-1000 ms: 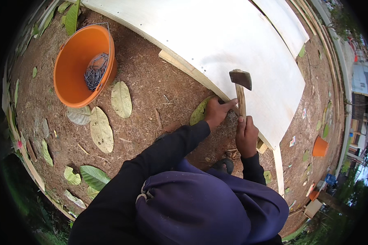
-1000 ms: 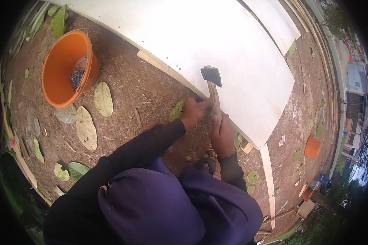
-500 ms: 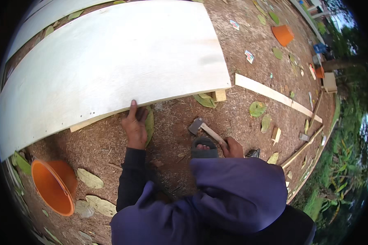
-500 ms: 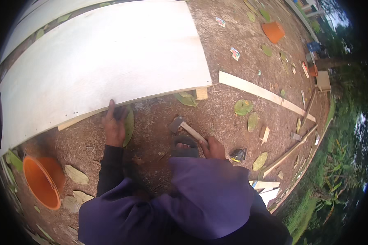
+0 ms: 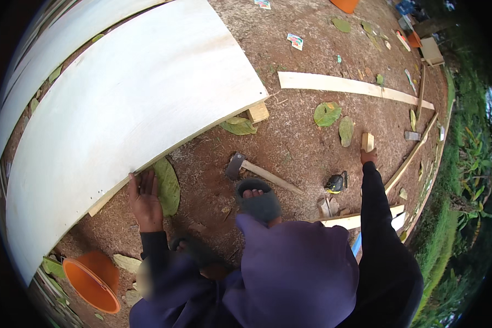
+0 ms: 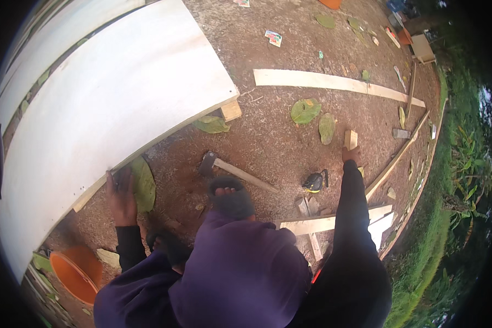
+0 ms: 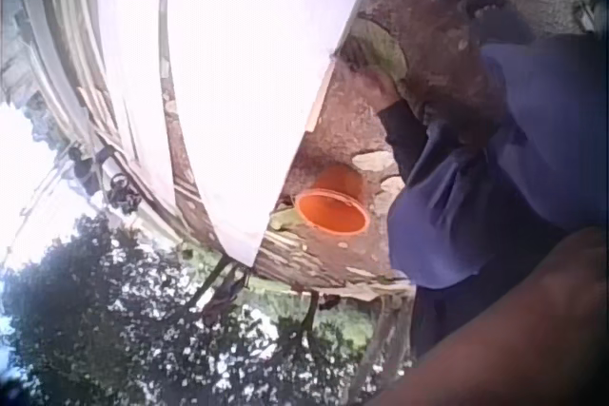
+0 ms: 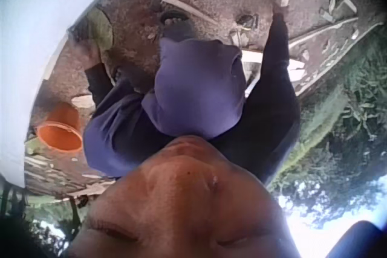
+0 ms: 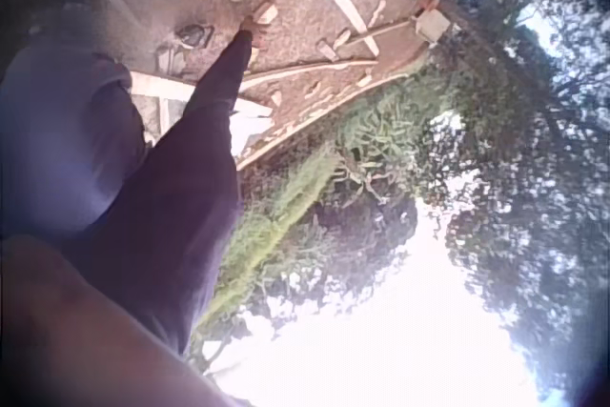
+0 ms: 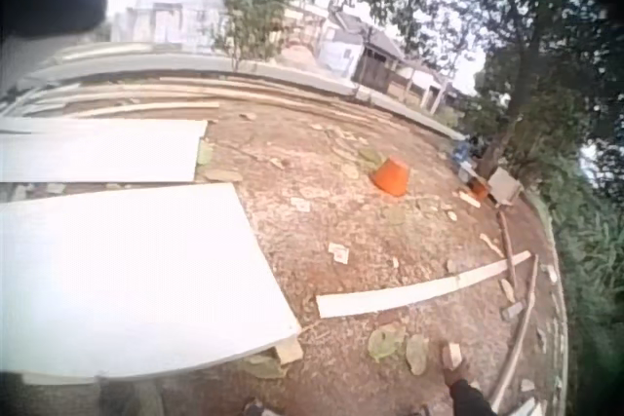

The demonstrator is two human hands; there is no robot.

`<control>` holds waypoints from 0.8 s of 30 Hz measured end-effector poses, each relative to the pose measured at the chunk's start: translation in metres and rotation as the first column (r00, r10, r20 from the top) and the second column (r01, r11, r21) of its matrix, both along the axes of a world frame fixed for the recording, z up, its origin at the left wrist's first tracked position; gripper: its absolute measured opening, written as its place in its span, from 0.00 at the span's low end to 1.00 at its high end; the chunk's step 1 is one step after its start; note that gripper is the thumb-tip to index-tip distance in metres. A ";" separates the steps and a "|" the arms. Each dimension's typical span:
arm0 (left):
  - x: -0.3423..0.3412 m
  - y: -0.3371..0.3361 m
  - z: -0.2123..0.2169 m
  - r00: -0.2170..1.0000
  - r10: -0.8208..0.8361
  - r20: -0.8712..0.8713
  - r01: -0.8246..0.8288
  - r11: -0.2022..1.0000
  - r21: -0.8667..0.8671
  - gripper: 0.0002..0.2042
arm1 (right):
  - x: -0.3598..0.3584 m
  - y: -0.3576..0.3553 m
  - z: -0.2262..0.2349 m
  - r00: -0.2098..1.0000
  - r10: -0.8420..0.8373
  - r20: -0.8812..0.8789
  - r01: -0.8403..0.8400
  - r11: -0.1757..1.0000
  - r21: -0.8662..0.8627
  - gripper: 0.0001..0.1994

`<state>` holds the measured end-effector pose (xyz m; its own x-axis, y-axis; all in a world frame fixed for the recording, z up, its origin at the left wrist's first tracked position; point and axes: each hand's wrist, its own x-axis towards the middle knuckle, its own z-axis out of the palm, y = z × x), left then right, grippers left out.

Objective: The person hammers nails into a white board to attach a small wooden block, then measures the board and a separate wooden strip with a tape measure, and finally saws the strip. The work is done outdoors on a dirt surface.

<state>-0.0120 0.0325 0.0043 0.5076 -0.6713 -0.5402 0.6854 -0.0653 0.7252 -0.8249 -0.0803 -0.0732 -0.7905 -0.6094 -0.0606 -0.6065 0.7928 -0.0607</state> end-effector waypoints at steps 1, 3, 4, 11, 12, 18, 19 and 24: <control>-0.005 0.000 -0.002 0.999 0.037 -0.029 -0.037 0.999 -0.007 0.28 | -0.050 -0.004 0.015 0.999 0.050 -0.019 -0.049 0.996 0.070 0.44; 0.002 0.009 0.005 0.995 0.084 -0.050 -0.085 0.996 -0.030 0.27 | -0.072 -0.012 0.002 0.986 0.164 0.043 -0.162 0.986 -0.048 0.41; -0.013 -0.004 0.002 0.991 0.046 -0.125 -0.056 0.996 -0.074 0.29 | -0.119 -0.014 0.058 0.990 0.076 -0.116 -0.085 0.994 -0.071 0.40; -0.031 0.058 0.025 0.988 -0.145 0.054 0.128 0.960 0.248 0.28 | 0.208 -0.025 0.003 0.624 0.339 0.704 0.056 0.879 -0.474 0.25; -0.044 0.051 0.021 0.982 -0.186 0.019 0.179 0.964 0.196 0.27 | 0.258 -0.023 0.049 0.561 0.402 0.723 -0.017 0.879 -0.476 0.21; -0.041 0.018 0.014 0.999 -0.033 -0.021 0.035 0.997 0.066 0.28 | 0.502 0.012 0.117 0.033 0.580 0.814 -0.549 0.691 -0.471 0.19; -0.025 0.017 0.021 0.997 0.063 -0.036 -0.061 0.996 0.061 0.29 | 0.524 0.012 0.102 -0.002 0.661 0.750 -0.625 0.585 -0.517 0.21; 0.027 0.023 0.016 0.952 0.230 -0.200 -0.240 0.971 -0.023 0.29 | 0.621 0.044 0.088 0.033 0.818 0.574 -0.824 0.347 -0.447 0.27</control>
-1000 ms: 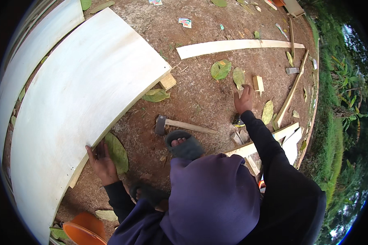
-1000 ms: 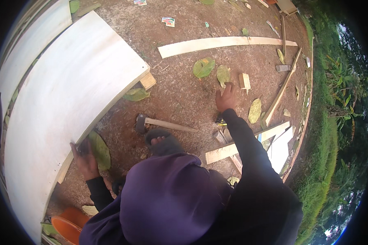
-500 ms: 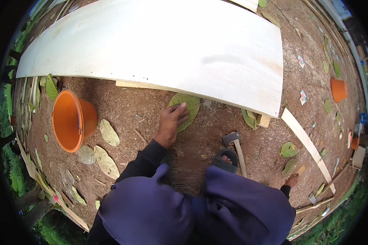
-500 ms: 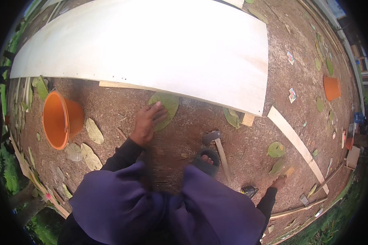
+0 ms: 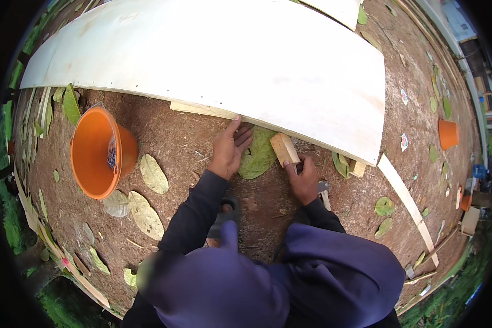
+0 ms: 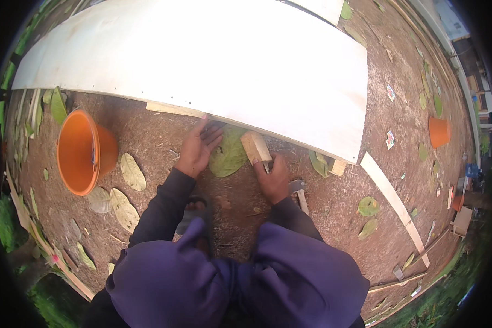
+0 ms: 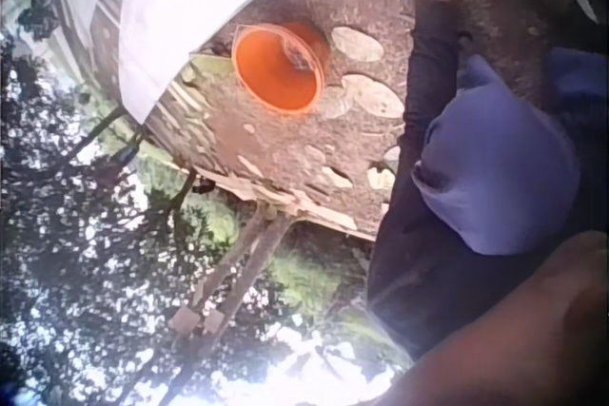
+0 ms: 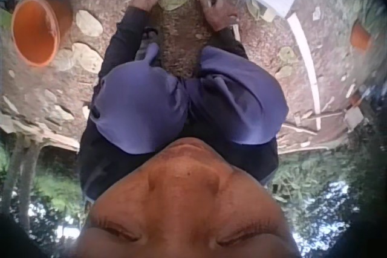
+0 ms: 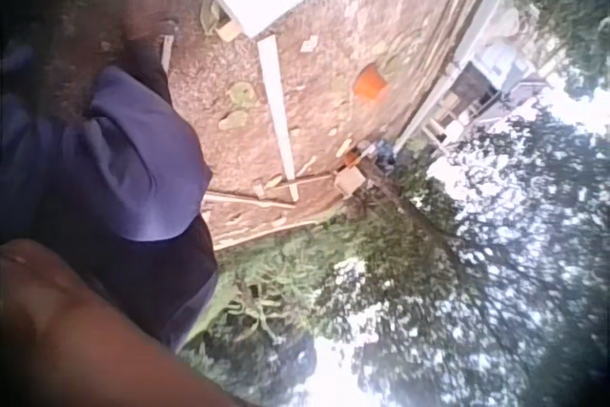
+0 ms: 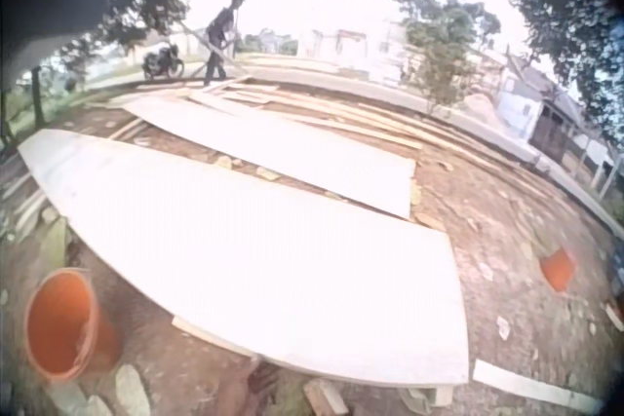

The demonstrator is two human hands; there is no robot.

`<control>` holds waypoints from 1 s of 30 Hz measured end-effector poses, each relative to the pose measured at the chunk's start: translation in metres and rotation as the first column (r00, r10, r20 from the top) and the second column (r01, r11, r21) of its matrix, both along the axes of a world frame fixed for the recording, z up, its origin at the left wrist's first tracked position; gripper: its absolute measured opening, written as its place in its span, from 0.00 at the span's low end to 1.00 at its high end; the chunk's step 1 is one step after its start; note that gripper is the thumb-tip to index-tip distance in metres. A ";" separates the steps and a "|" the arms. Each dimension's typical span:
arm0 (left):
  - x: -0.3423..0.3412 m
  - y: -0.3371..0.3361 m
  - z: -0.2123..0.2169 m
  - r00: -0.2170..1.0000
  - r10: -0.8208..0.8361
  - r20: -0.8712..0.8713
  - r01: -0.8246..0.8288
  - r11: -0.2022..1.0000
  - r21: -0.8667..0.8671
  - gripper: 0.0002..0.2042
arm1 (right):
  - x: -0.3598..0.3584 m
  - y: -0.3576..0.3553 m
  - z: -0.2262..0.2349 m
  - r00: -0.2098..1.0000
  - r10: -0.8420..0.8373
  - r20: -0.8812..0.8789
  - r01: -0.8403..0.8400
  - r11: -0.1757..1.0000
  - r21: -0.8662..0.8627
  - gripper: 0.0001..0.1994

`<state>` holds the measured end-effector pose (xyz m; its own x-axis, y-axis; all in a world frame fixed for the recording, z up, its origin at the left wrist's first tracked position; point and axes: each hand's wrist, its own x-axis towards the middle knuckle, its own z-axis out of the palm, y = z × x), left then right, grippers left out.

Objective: The person hammers nails into a white board to attach a small wooden block, then measures the board and a separate wooden strip with a tape measure, and finally saws the strip. The work is done outdoors on a dirt surface.

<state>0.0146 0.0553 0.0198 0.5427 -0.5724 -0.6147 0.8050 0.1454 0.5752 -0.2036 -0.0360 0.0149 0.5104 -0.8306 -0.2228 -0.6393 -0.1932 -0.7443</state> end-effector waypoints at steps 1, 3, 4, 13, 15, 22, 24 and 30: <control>0.003 -0.003 -0.002 1.000 0.006 -0.004 -0.007 1.000 -0.014 0.29 | 0.000 0.003 -0.008 0.999 0.023 0.023 -0.022 0.999 -0.048 0.28; 0.005 -0.010 -0.002 1.000 0.007 -0.015 -0.008 0.999 -0.049 0.30 | -0.008 0.009 -0.028 0.996 0.062 0.061 -0.052 0.987 -0.152 0.30; 0.008 -0.011 -0.002 1.000 0.021 0.006 -0.021 0.999 -0.036 0.30 | -0.002 0.013 -0.020 0.996 0.062 0.064 -0.055 0.993 -0.100 0.32; 0.006 -0.011 -0.013 0.999 0.033 0.028 -0.033 0.999 -0.013 0.31 | 0.030 0.015 -0.019 0.996 -0.012 0.090 0.019 0.997 -0.075 0.39; 0.008 -0.007 -0.018 0.998 0.024 0.057 -0.022 0.999 -0.030 0.31 | 0.041 0.015 -0.021 0.993 -0.069 0.096 0.074 0.996 -0.046 0.39; 0.009 0.001 -0.014 0.996 -0.024 0.084 0.022 1.000 0.023 0.26 | 0.059 0.016 -0.043 0.980 -0.147 0.131 0.156 0.986 -0.059 0.37; 0.007 0.003 -0.013 0.990 -0.047 0.136 0.039 0.997 0.064 0.24 | 0.064 0.015 -0.045 0.978 -0.156 0.136 0.166 0.984 -0.061 0.37; -0.018 -0.004 -0.021 0.987 -0.064 0.145 0.049 0.993 0.106 0.22 | 0.073 0.007 -0.039 0.957 -0.217 0.191 0.213 0.976 0.043 0.30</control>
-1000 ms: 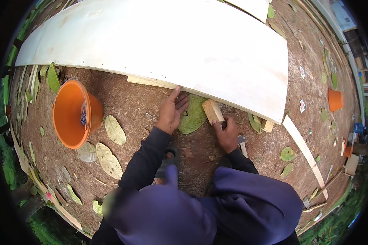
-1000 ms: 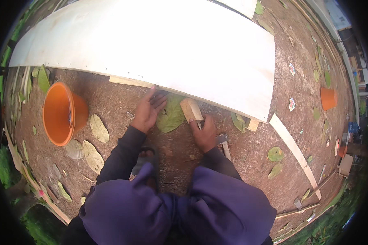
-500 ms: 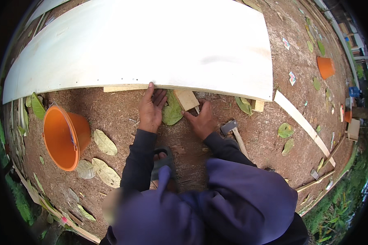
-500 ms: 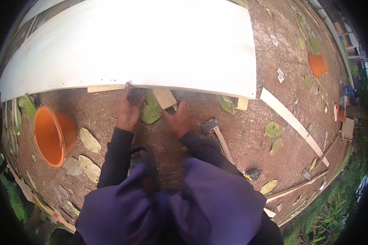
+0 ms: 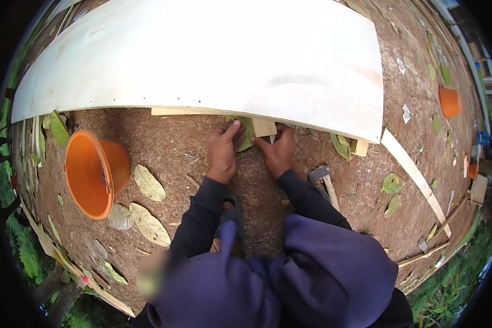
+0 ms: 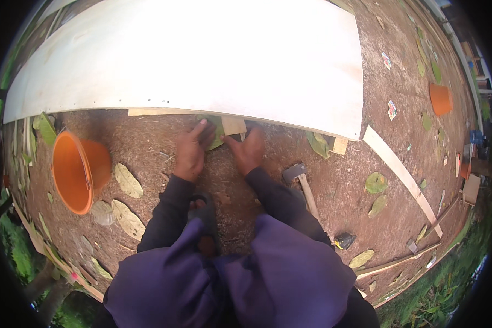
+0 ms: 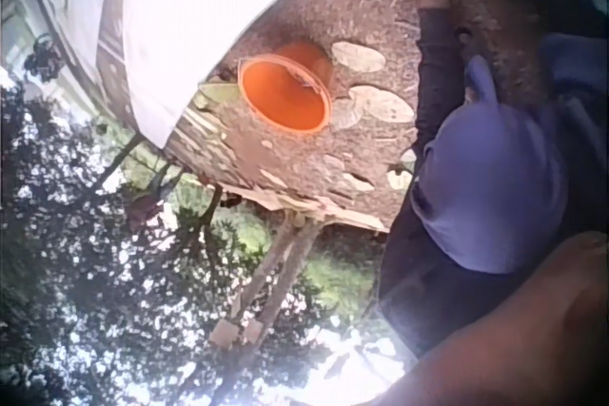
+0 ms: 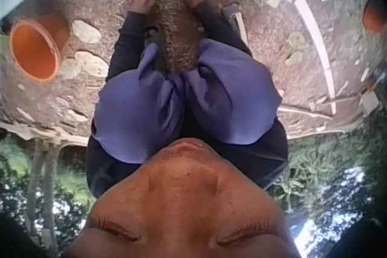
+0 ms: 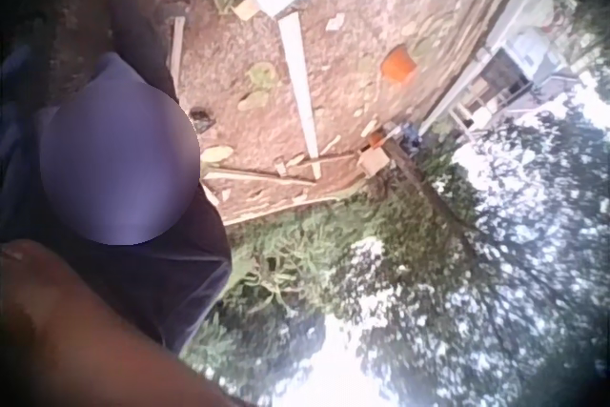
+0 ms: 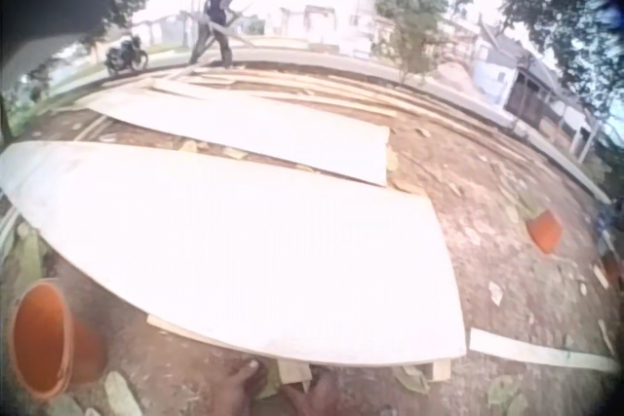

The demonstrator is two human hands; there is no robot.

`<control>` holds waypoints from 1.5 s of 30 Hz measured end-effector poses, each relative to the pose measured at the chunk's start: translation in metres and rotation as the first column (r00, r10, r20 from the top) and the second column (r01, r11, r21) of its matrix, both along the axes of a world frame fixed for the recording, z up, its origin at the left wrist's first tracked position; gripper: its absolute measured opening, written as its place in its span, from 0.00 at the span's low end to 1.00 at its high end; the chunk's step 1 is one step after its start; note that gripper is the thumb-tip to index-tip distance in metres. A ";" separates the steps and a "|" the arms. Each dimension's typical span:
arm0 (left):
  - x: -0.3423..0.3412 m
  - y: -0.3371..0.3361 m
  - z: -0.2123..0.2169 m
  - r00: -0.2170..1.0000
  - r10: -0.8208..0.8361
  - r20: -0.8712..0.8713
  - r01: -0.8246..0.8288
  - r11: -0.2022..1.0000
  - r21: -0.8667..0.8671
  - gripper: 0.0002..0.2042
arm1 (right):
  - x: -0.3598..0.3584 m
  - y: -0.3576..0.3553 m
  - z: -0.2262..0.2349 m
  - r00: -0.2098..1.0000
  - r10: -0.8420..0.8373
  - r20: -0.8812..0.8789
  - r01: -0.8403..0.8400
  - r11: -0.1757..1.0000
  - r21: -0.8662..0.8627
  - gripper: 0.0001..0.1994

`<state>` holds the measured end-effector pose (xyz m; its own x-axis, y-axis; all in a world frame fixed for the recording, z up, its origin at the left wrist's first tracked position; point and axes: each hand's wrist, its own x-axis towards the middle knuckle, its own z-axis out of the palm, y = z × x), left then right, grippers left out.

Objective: The person hammers nails into a white board to attach a small wooden block, then measures the board and a separate wooden strip with a tape measure, and finally saws the strip. The work is done outdoors on a dirt surface.

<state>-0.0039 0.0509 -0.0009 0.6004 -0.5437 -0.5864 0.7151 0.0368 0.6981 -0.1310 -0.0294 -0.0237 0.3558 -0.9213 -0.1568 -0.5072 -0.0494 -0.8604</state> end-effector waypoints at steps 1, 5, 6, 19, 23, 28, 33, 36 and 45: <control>-0.004 -0.003 0.000 0.999 -0.017 0.032 0.016 0.999 0.030 0.22 | 0.002 -0.001 0.000 1.000 0.000 -0.012 0.000 1.000 -0.020 0.29; -0.020 -0.004 0.000 0.987 -0.097 0.129 0.086 0.992 0.088 0.24 | 0.004 -0.004 0.009 0.993 0.027 -0.115 -0.035 0.997 -0.069 0.29; -0.021 -0.004 -0.002 0.984 -0.100 0.148 0.085 0.991 0.099 0.24 | 0.005 -0.005 0.004 0.994 0.028 -0.107 -0.035 0.997 -0.065 0.29; 0.003 0.054 -0.007 0.952 -0.198 0.233 0.167 0.975 0.147 0.14 | -0.079 -0.005 0.039 0.949 0.157 -0.272 -0.215 0.956 -0.200 0.24; 0.008 0.076 0.003 0.982 -0.079 0.173 0.048 0.983 0.179 0.10 | -0.154 -0.014 0.036 0.928 -0.018 -0.372 -0.093 0.956 -0.278 0.20; 0.025 0.077 0.008 0.962 -0.064 0.264 0.017 0.984 0.179 0.12 | -0.223 -0.009 0.033 0.763 0.057 -0.643 -0.214 0.962 -0.168 0.19; 0.038 0.060 0.028 0.913 -0.079 0.400 0.039 0.993 0.108 0.09 | -0.222 -0.011 0.022 0.794 0.093 -0.600 -0.140 0.990 -0.032 0.15; 0.048 0.050 0.038 0.920 -0.130 0.371 0.122 0.992 0.044 0.11 | -0.223 -0.014 0.019 0.794 0.107 -0.599 -0.196 0.977 -0.085 0.15; 0.050 0.020 0.065 0.771 -0.264 0.579 0.233 0.964 0.128 0.11 | -0.221 -0.003 0.014 0.890 0.034 -0.454 -0.159 0.957 -0.241 0.14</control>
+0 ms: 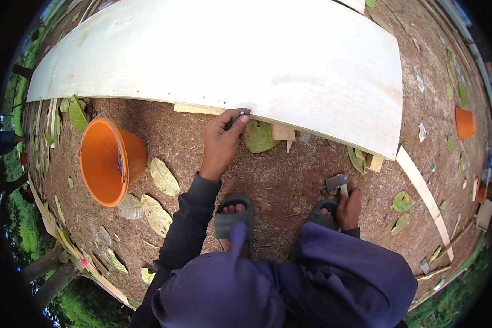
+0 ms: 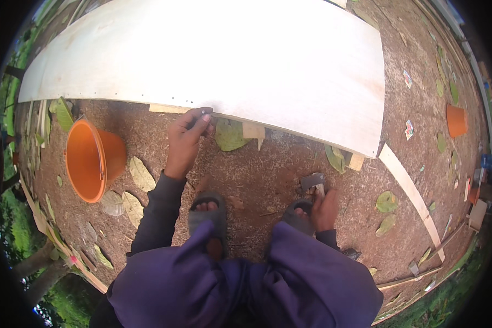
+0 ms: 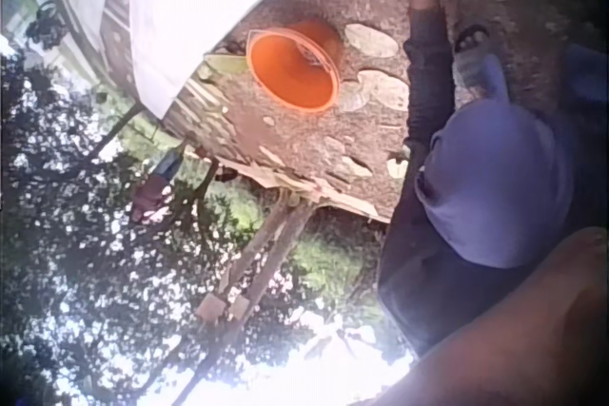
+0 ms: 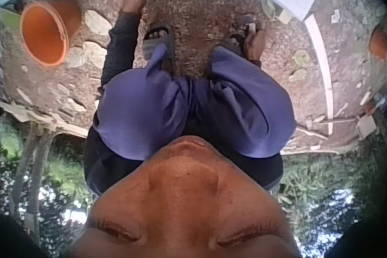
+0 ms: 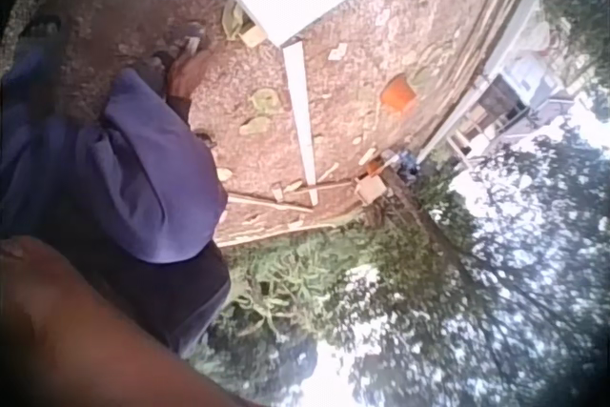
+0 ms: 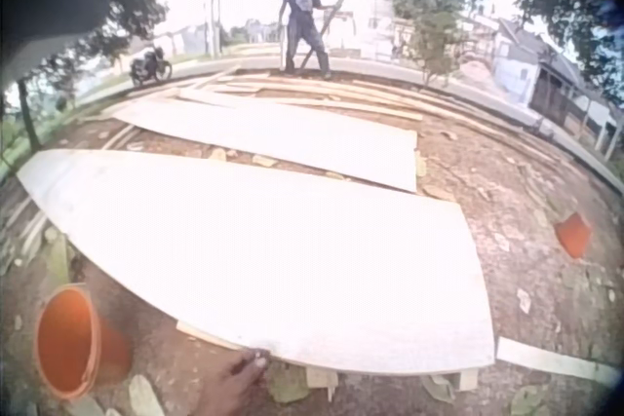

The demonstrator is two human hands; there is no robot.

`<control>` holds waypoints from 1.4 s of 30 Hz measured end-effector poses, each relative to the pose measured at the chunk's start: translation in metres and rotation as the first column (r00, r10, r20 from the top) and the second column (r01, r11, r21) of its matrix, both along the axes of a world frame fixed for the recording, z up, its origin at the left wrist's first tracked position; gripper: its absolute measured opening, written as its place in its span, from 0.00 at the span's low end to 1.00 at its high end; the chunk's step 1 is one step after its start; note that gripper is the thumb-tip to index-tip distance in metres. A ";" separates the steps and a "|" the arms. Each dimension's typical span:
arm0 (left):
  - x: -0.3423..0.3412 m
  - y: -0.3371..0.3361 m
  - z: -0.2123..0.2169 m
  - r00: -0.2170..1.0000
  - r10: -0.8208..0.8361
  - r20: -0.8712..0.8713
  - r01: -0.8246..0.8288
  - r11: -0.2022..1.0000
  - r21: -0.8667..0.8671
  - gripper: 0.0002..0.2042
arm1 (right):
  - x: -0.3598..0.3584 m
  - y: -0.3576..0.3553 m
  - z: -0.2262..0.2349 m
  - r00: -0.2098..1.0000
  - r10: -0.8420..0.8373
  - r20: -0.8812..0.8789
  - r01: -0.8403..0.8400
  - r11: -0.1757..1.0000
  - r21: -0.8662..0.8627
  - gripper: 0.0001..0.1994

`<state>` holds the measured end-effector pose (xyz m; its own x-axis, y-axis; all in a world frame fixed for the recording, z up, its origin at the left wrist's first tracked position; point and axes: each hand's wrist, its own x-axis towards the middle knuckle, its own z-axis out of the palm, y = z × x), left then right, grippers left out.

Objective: The person hammers nails into a white board to attach a small wooden block, then measures the board and a separate wooden strip with a tape measure, and finally saws the strip. The work is done outdoors on a dirt surface.

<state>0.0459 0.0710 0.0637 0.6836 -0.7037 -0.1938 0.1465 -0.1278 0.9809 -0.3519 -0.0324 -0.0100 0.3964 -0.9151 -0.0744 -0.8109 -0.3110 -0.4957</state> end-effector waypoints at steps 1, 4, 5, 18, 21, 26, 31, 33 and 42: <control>0.003 -0.005 -0.005 0.990 -0.013 0.142 0.014 1.000 -0.007 0.10 | 0.001 -0.001 0.002 0.999 0.024 0.046 -0.022 0.998 -0.050 0.14; -0.004 -0.026 -0.004 0.911 -0.052 0.409 0.072 0.997 -0.035 0.09 | 0.000 -0.018 0.019 0.953 -0.234 0.191 0.160 0.927 0.339 0.16; -0.010 -0.036 -0.002 0.885 -0.062 0.462 0.100 0.993 -0.058 0.08 | 0.001 -0.023 0.024 0.911 -0.331 0.245 0.178 0.853 0.491 0.16; -0.001 -0.065 -0.018 0.838 -0.222 0.499 0.240 0.970 0.029 0.08 | 0.042 -0.008 0.071 0.843 -0.493 0.213 -0.079 0.279 0.957 0.19; 0.004 -0.063 -0.022 0.836 -0.194 0.513 0.215 0.976 0.019 0.07 | 0.051 0.000 0.070 0.862 -0.442 0.248 -0.125 0.288 0.949 0.23; 0.003 -0.061 -0.017 0.824 -0.199 0.530 0.241 0.970 -0.010 0.07 | 0.063 0.002 0.086 0.891 -0.284 0.354 -0.211 0.430 0.878 0.27; 0.009 -0.056 -0.011 0.789 -0.240 0.566 0.255 0.965 0.055 0.08 | 0.068 -0.008 0.119 0.906 -0.133 0.401 -0.334 0.355 0.873 0.25; 0.010 -0.060 -0.010 0.785 -0.237 0.572 0.258 0.965 0.045 0.07 | 0.063 -0.015 0.105 0.918 0.142 0.371 -0.389 0.509 0.768 0.25; 0.006 -0.064 -0.015 0.777 -0.201 0.597 0.257 0.966 -0.009 0.07 | 0.106 -0.021 0.145 0.881 0.239 0.407 -0.437 0.742 0.509 0.16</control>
